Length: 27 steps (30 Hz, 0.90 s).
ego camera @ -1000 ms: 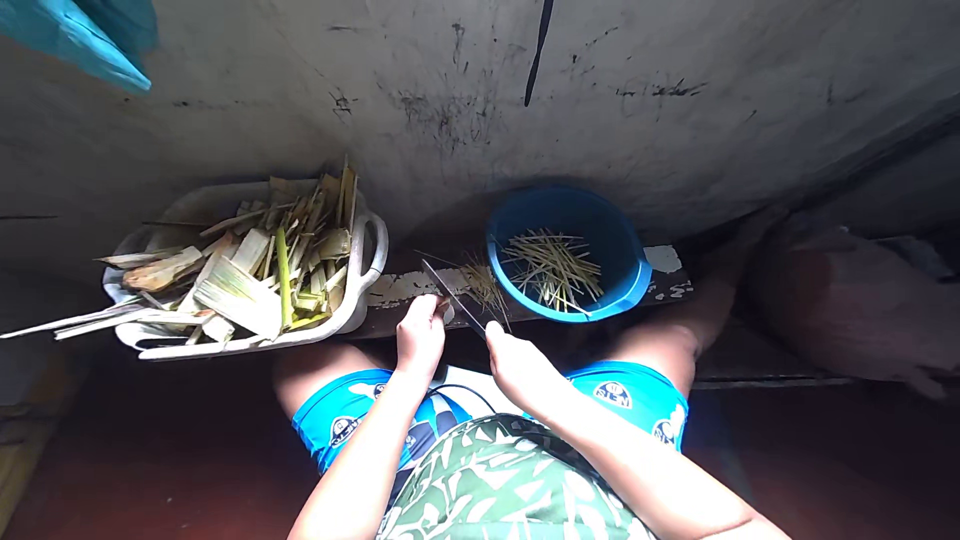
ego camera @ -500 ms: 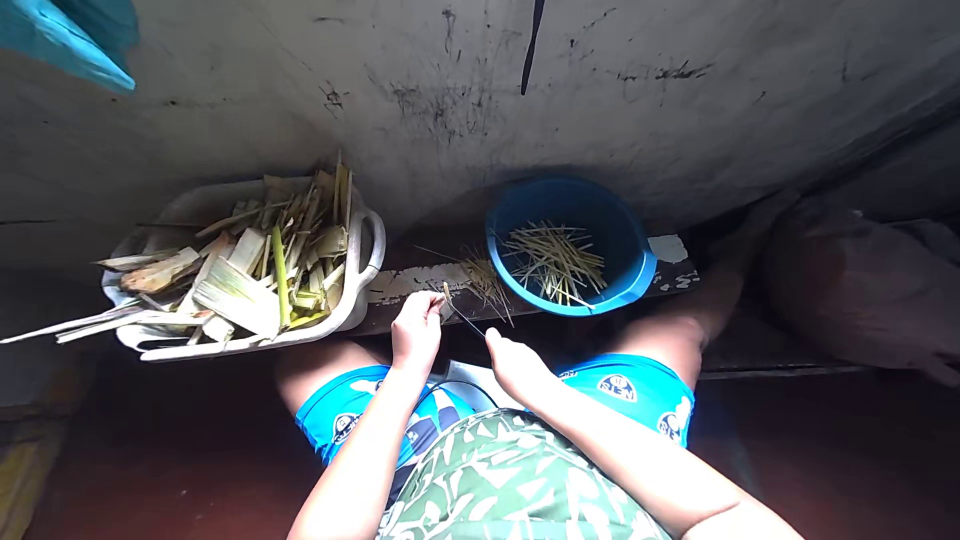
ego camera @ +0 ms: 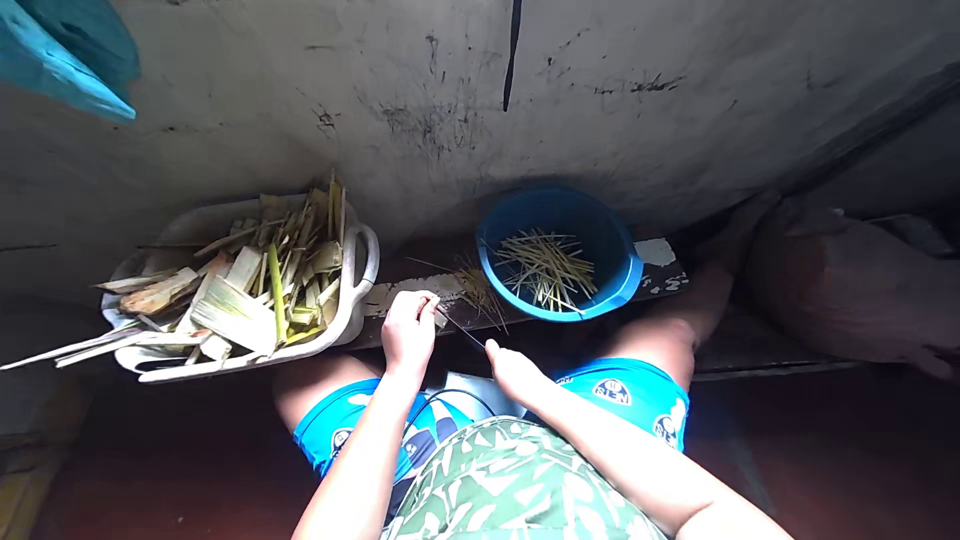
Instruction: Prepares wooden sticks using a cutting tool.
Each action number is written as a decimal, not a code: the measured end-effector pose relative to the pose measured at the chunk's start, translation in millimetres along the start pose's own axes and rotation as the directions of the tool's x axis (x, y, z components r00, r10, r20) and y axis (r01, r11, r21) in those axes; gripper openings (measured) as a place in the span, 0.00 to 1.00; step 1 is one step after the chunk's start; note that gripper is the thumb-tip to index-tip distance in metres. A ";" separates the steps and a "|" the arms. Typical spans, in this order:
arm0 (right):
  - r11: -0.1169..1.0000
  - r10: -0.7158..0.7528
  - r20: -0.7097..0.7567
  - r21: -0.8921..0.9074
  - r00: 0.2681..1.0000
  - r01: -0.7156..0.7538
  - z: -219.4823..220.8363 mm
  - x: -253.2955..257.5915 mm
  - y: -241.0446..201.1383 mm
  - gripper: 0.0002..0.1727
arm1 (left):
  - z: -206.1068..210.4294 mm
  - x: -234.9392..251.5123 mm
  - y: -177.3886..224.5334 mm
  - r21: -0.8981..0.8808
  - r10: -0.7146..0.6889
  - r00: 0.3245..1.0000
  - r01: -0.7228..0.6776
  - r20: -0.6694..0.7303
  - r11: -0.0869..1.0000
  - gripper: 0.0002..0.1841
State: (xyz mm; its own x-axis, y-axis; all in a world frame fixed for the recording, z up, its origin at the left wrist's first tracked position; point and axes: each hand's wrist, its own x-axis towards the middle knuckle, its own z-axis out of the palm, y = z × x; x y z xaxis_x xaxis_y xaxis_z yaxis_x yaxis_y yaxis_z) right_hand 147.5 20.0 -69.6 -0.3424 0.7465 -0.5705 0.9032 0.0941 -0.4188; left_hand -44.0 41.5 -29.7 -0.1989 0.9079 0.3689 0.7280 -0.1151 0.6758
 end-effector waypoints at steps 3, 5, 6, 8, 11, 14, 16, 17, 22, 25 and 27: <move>0.983 -0.056 -0.024 0.175 0.998 0.059 0.4 12.7 19.6 0.16 | -29.4 9.4 10.4 -0.133 -0.080 0.996 0.084 0.038 0.988 0.08; 0.944 -0.089 -0.079 0.311 0.993 0.109 -0.1 19.4 28.3 0.16 | -47.9 15.7 13.9 -0.288 -0.146 0.982 0.176 0.120 0.941 0.06; 0.915 -0.124 -0.123 0.370 0.985 0.162 -0.9 18.2 29.3 0.16 | -55.7 16.4 15.7 -0.383 -0.177 0.970 0.229 0.168 0.895 0.05; 0.784 -0.250 -0.288 0.501 0.924 0.368 -2.5 9.2 26.5 0.14 | -70.1 15.5 23.4 -0.542 -0.213 0.939 0.330 0.269 0.772 0.03; 0.385 -0.345 -0.464 0.723 0.816 0.574 -10.2 -10.2 5.3 0.11 | -80.9 12.4 29.6 -0.644 -0.162 0.926 0.355 0.340 0.678 0.05; 0.228 -0.359 -0.509 0.765 0.782 0.602 -22.4 -29.6 -13.2 0.14 | -80.0 10.1 29.5 -0.667 -0.116 0.920 0.354 0.374 0.656 0.05; 0.284 -0.361 -0.578 0.679 0.732 0.677 -28.0 -35.3 -16.0 0.17 | -78.9 10.9 33.3 -0.655 -0.135 0.909 0.381 0.394 0.652 0.04; 0.335 -0.351 -0.624 0.612 0.698 0.716 -30.4 -36.6 -14.9 0.16 | -78.1 11.3 35.3 -0.647 -0.154 0.904 0.396 0.399 0.651 0.04; 0.664 -0.251 -0.849 0.199 0.466 0.720 -59.4 -37.5 10.1 0.10 | -66.0 13.0 24.5 -0.528 -0.220 0.909 0.389 0.355 0.755 0.15; 0.864 -0.097 -0.890 0.147 0.445 0.482 -85.6 -38.3 31.4 0.10 | -54.8 12.7 13.6 -0.393 -0.213 0.916 0.344 0.340 0.853 0.17; 0.932 -0.004 -0.870 0.176 0.493 0.318 -95.5 -40.4 38.7 0.13 | -44.9 11.9 11.4 -0.249 -0.196 0.937 0.271 0.289 0.930 0.18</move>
State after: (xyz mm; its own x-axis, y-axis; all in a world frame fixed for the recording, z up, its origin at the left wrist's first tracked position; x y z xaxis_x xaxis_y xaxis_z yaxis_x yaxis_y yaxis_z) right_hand 221.0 56.4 4.7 0.0525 0.9407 0.3352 0.6871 0.2096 -0.6957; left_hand -67.6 32.8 11.0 -0.1396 0.9898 0.0293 0.4593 0.0385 0.8875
